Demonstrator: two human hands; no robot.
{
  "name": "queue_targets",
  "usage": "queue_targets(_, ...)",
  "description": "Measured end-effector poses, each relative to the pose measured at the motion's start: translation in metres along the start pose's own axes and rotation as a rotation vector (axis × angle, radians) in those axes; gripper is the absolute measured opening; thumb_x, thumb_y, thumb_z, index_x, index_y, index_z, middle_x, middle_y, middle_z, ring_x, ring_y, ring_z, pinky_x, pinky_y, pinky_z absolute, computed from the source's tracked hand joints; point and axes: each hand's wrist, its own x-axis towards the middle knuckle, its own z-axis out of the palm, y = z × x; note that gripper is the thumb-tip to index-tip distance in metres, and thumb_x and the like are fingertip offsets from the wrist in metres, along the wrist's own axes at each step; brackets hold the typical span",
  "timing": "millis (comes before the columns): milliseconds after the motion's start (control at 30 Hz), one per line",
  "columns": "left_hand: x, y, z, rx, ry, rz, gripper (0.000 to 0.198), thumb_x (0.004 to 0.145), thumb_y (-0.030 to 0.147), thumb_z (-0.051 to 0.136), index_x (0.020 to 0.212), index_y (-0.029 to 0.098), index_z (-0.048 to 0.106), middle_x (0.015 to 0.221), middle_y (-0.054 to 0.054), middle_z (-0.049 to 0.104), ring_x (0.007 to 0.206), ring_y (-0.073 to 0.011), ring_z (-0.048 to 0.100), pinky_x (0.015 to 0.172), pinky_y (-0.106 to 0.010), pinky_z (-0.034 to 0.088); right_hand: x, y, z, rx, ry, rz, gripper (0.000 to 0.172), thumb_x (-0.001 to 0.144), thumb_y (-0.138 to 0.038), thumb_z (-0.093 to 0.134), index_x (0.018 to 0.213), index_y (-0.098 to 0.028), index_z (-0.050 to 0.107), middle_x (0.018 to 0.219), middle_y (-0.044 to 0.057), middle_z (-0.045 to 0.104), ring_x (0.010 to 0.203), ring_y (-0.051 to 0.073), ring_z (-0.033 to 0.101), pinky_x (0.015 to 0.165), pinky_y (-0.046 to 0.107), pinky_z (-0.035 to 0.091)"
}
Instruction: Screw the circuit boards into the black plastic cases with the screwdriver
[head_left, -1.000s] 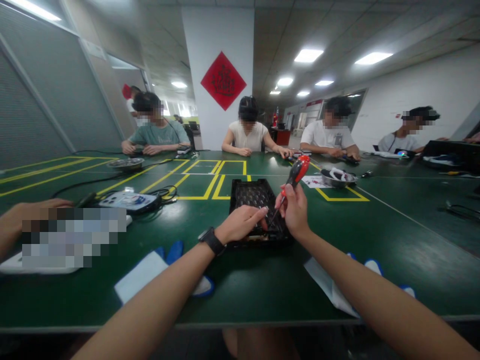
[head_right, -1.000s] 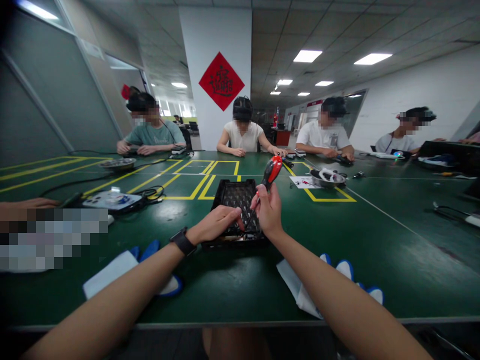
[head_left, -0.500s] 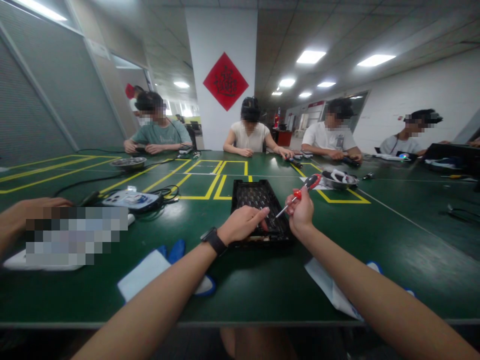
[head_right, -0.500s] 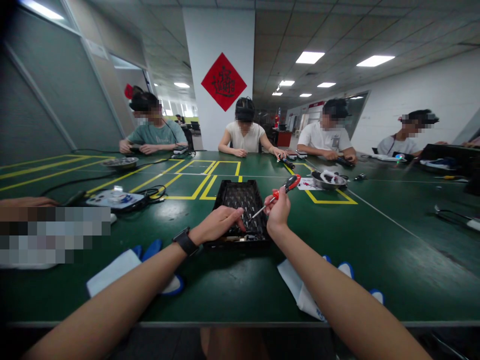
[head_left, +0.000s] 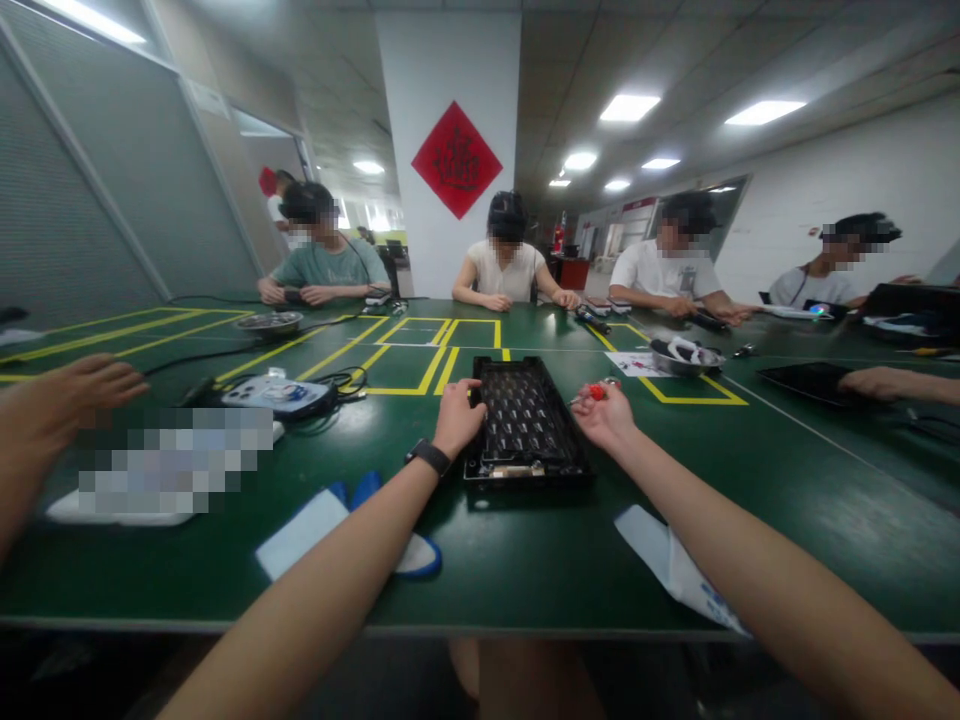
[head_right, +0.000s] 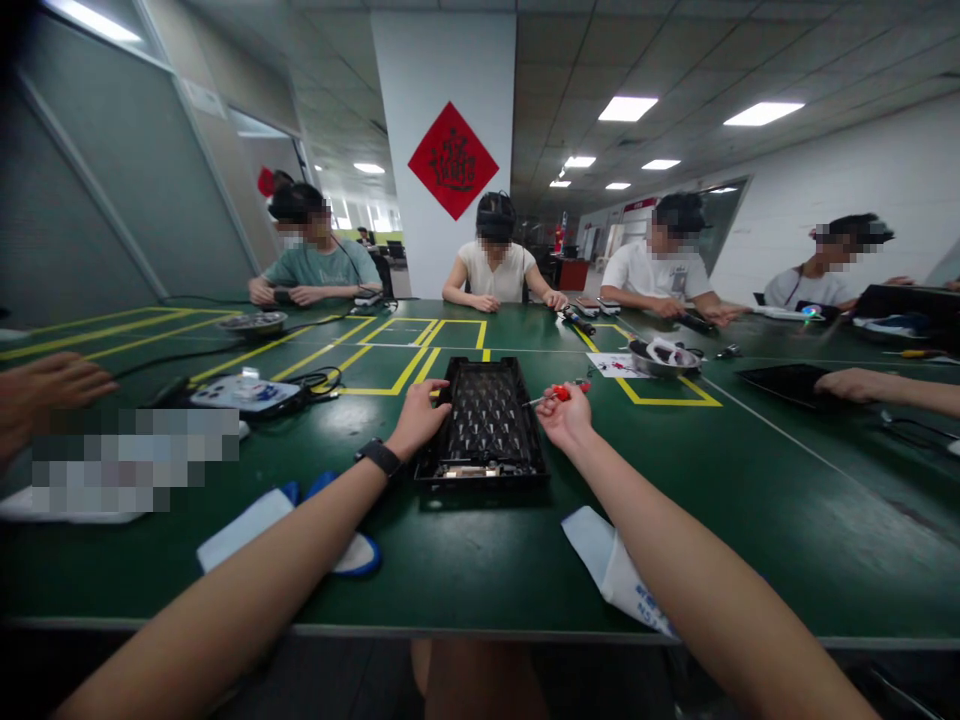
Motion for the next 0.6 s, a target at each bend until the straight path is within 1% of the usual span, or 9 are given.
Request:
queue_targets(67, 0.002, -0.011, 0.002, -0.038, -0.021, -0.113, 0.037, 0.067, 0.013, 0.055, 0.104, 0.014, 0.058, 0.101, -0.009, 0.058, 0.092, -0.0174, 0.056, 0.085, -0.031, 0.043, 0.002, -0.002, 0.002, -0.007, -0.099, 0.052, 0.018, 0.086, -0.026, 0.037, 0.074, -0.016, 0.046, 0.054, -0.001, 0.048, 0.039, 0.006, 0.038, 0.037, 0.017, 0.033)
queue_targets(133, 0.002, -0.017, 0.002, -0.084, -0.041, -0.198, 0.034, 0.069, 0.017, 0.054, 0.102, 0.014, 0.058, 0.095, -0.008, 0.061, 0.086, -0.0164, 0.058, 0.079, -0.029, 0.045, 0.006, -0.004, 0.004, -0.027, -0.184, 0.077, 0.017, 0.087, -0.027, 0.040, 0.079, -0.016, 0.050, 0.057, -0.001, 0.050, 0.041, 0.006, 0.040, 0.039, 0.018, 0.035)
queue_targets(200, 0.001, -0.020, 0.002, -0.086, -0.039, -0.243, 0.031, 0.071, 0.024, 0.054, 0.100, 0.015, 0.059, 0.092, -0.007, 0.063, 0.083, -0.0161, 0.059, 0.077, -0.028, 0.045, 0.013, -0.006, 0.006, -0.053, -0.216, 0.081, 0.019, 0.088, -0.029, 0.039, 0.080, -0.016, 0.050, 0.058, -0.001, 0.051, 0.041, 0.006, 0.040, 0.040, 0.018, 0.036)
queue_targets(300, -0.002, -0.020, 0.001, -0.016, -0.033, -0.256, 0.031, 0.074, 0.033, 0.052, 0.100, 0.017, 0.059, 0.093, -0.006, 0.064, 0.084, -0.0168, 0.059, 0.077, -0.028, 0.044, 0.029, -0.012, 0.006, -0.097, -0.153, 0.075, 0.025, 0.090, -0.031, 0.034, 0.075, -0.017, 0.047, 0.054, -0.002, 0.050, 0.039, 0.007, 0.038, 0.038, 0.017, 0.034)
queue_targets(367, -0.001, -0.019, 0.001, 0.036, -0.085, -0.250, 0.034, 0.077, 0.036, 0.047, 0.103, 0.018, 0.058, 0.098, -0.007, 0.064, 0.088, -0.0175, 0.059, 0.078, -0.028, 0.043, 0.040, -0.017, 0.005, -0.142, -0.100, 0.074, 0.028, 0.091, -0.031, 0.029, 0.071, -0.017, 0.043, 0.050, -0.002, 0.047, 0.036, 0.007, 0.034, 0.036, 0.017, 0.031)
queue_targets(500, 0.008, -0.018, 0.000, 0.080, -0.238, -0.231, 0.033, 0.079, 0.032, 0.044, 0.100, 0.013, 0.059, 0.100, -0.011, 0.064, 0.089, -0.0183, 0.059, 0.077, -0.027, 0.043, 0.050, -0.027, 0.004, -0.247, -0.040, 0.044, 0.027, 0.091, -0.032, 0.029, 0.070, -0.018, 0.040, 0.047, -0.003, 0.048, 0.034, 0.008, 0.034, 0.034, 0.017, 0.028)
queue_targets(600, 0.015, -0.016, -0.002, 0.097, -0.290, -0.219, 0.034, 0.078, 0.029, 0.044, 0.104, 0.011, 0.058, 0.104, -0.012, 0.064, 0.091, -0.0184, 0.059, 0.076, -0.026, 0.043, 0.047, -0.032, 0.009, -0.323, -0.044, 0.005, 0.020, 0.090, -0.030, 0.035, 0.074, -0.018, 0.041, 0.049, -0.003, 0.052, 0.034, 0.008, 0.038, 0.035, 0.017, 0.030)
